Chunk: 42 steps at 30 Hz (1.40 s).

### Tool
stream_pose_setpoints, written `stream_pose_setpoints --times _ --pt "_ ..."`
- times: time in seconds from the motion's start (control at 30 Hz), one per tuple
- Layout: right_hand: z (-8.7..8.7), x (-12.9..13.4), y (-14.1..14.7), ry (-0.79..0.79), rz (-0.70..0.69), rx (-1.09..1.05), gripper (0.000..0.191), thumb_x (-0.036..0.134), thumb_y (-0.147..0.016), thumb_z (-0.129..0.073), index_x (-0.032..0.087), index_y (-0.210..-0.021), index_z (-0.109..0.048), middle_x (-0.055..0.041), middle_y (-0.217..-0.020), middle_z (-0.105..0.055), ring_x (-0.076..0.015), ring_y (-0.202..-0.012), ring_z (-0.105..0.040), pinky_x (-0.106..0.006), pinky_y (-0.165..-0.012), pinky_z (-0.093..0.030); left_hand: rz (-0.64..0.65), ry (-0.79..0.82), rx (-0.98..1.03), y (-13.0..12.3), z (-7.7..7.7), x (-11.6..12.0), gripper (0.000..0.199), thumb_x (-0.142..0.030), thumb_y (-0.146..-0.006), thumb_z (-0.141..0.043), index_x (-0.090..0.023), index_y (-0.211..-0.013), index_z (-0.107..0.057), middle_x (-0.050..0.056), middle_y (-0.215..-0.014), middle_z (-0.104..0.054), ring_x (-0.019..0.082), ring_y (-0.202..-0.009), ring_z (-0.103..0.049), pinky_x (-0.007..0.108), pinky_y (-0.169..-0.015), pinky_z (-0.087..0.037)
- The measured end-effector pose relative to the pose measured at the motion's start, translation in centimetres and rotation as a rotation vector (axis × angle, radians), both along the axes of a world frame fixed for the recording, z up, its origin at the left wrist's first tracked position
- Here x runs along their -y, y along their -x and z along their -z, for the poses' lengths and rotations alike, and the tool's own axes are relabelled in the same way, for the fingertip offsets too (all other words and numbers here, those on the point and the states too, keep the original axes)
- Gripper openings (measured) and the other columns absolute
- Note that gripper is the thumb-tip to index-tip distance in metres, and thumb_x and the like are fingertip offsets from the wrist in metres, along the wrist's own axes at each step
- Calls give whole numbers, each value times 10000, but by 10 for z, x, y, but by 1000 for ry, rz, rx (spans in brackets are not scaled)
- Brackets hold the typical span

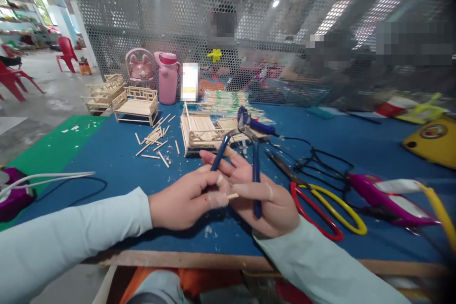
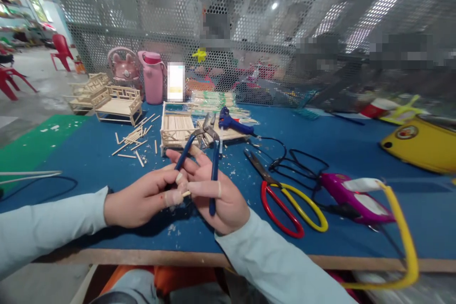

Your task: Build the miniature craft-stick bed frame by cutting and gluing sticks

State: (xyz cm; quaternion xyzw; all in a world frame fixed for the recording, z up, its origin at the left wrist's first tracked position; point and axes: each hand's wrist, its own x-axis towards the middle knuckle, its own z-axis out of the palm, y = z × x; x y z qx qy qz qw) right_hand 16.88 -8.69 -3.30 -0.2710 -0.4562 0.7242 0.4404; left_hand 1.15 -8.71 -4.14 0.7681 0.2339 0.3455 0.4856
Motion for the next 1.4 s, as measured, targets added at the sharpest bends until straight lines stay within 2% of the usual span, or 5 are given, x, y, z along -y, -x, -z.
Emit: stream_pose_setpoints --times 0.17,0.3,0.53,1.13,1.4 --pt "-4 -8 -14 -114 53 136 520 122 -591 -591 250 -1094 -556 -25 -1029 -678 -202 -1033 -635 -384 -977 -462 -22 105 50 1 6 3 198 -285 -907 -466 -177 -742 -448 2 -796 -484 127 -787 -433 256 -802 -384" --pt "-16 -5 -39 -373 233 643 658 126 -615 -557 279 -1253 -513 -32 -1178 -650 -249 -1145 -591 -449 -1053 -404 -246 260 132 2 12 -4 261 -425 -895 -484 -175 -827 -518 41 -923 -538 150 -874 -476 288 -865 -408" --pt "-15 7 -62 -665 25 1460 790 129 -619 -459 179 -1407 -423 -79 -1456 -433 -289 -1366 -354 -518 -1118 -289 -391 286 100 6 14 -15 230 -349 -909 -482 -143 -905 -582 -3 -779 -511 114 -729 -431 265 -789 -419" --pt "-16 4 -50 -808 52 1429 740 88 -569 -433 183 -1294 -544 -78 -1318 -586 -268 -1228 -536 -465 -1039 -432 -282 245 45 7 16 -14 245 -394 -855 -514 -162 -778 -509 -2 -763 -495 124 -729 -422 264 -744 -399" --pt "-5 2 -58 -798 106 1385 691 119 -601 -448 212 -1276 -558 -62 -1285 -614 -262 -1188 -573 -449 -1012 -445 -184 160 -46 7 11 -7 224 -298 -866 -501 -139 -1007 -572 48 -948 -602 153 -849 -525 271 -806 -420"
